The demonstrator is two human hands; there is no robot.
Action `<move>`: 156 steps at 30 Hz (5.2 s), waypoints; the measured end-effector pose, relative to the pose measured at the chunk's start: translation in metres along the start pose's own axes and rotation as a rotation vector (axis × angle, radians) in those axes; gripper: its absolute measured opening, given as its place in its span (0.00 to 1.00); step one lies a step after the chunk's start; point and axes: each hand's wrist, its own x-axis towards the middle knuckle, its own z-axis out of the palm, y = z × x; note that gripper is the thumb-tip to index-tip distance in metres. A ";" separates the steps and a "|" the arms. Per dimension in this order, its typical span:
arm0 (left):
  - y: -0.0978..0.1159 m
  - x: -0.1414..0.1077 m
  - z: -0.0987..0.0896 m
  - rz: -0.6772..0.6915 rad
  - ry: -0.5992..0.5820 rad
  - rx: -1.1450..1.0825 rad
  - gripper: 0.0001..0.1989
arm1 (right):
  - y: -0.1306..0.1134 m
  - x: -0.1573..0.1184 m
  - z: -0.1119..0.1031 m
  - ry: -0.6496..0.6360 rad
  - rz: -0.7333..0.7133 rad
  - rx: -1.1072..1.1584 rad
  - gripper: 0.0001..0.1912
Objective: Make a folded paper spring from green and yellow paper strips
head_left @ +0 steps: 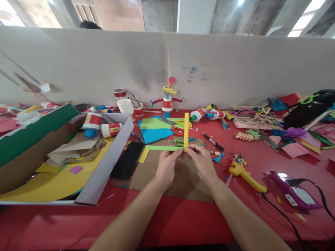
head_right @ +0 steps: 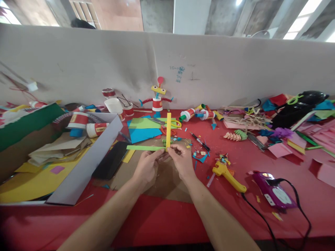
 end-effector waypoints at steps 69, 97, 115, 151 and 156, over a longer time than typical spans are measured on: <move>0.012 0.008 -0.013 -0.183 0.106 0.021 0.10 | -0.005 0.000 -0.002 -0.022 0.017 -0.066 0.17; 0.023 0.012 -0.018 -0.347 -0.115 -0.093 0.09 | -0.012 -0.002 -0.003 -0.278 -0.145 -0.065 0.09; 0.018 0.008 -0.017 -0.361 -0.106 -0.172 0.15 | -0.010 0.001 -0.005 -0.261 -0.319 -0.129 0.06; 0.015 -0.001 -0.002 -0.012 0.141 0.299 0.09 | 0.005 -0.001 -0.001 -0.092 0.016 0.008 0.12; 0.014 0.001 -0.002 -0.038 0.147 0.267 0.09 | 0.007 0.000 0.000 -0.059 0.028 0.035 0.12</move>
